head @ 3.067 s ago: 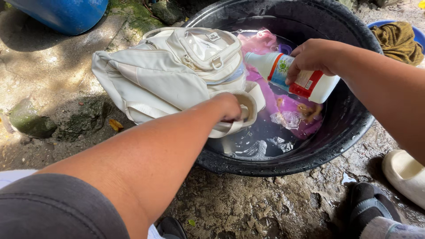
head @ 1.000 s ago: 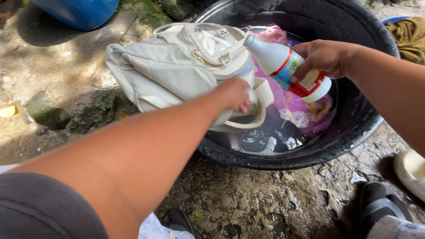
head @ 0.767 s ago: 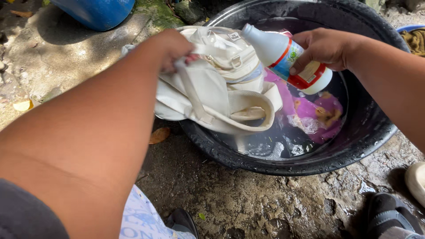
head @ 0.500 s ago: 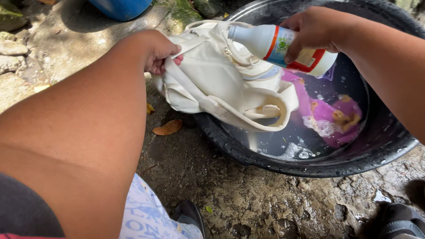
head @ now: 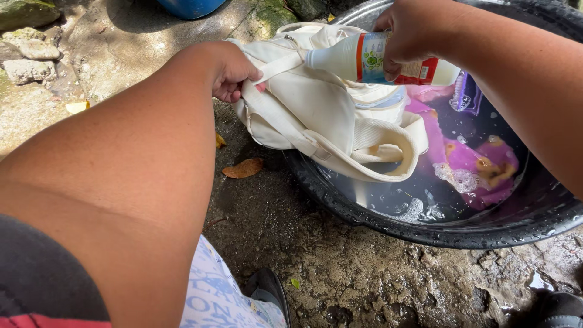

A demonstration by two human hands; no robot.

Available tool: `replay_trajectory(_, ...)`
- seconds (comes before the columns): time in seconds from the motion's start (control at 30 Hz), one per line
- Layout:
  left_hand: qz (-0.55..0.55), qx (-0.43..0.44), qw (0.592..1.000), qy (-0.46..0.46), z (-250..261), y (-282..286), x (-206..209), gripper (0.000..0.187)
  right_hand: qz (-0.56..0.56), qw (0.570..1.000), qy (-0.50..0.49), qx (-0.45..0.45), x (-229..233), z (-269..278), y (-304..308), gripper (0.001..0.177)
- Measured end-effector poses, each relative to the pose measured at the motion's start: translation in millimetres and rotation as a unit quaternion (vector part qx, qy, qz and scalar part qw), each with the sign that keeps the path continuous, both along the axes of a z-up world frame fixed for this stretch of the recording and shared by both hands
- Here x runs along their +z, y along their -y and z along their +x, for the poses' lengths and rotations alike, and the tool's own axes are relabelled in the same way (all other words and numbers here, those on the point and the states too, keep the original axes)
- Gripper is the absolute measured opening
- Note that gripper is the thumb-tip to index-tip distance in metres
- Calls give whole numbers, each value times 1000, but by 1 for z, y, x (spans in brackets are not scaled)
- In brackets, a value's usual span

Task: The person washes a backpack in a basin, using a brush to scrub the fabric and pouring cleaning liquid from a bottle onto the bag.

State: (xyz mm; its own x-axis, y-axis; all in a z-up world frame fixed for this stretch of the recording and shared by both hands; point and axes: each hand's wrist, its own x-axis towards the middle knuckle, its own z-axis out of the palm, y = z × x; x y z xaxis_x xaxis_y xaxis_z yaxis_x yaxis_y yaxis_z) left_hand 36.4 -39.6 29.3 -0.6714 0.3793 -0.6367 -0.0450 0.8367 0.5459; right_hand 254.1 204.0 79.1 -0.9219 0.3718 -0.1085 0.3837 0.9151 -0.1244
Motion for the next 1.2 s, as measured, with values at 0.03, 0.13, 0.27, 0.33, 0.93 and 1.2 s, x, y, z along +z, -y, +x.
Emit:
replay_trajectory(0.03, 3, 0, 1000, 1, -2, -1, 0, 16, 8, 1000, 6, 2, 0, -2, 1, 87)
replay_trajectory(0.13, -3, -4, 1000, -12, -2, -5, 1, 18, 20, 1000, 13, 2, 0, -1, -1, 86)
replay_trajectory(0.27, -14, -49, 998, -36, 5, -8, 4, 16, 9, 1000, 7, 2, 3, -3, -6, 81)
replay_trajectory(0.33, -24, -45, 998, -35, 6, -12, 6, 17, 15, 1000, 7, 6, 2, -2, -7, 80)
replay_trajectory(0.93, 21, -34, 999, 27, 6, -6, 24, 17, -7, 1000, 29, 5, 21, 0, 31, 83)
replay_trajectory(1.2, 82, 14, 994, 74, -12, -10, 24, 20, -101, 994, 14, -28, 24, 6, 30, 83)
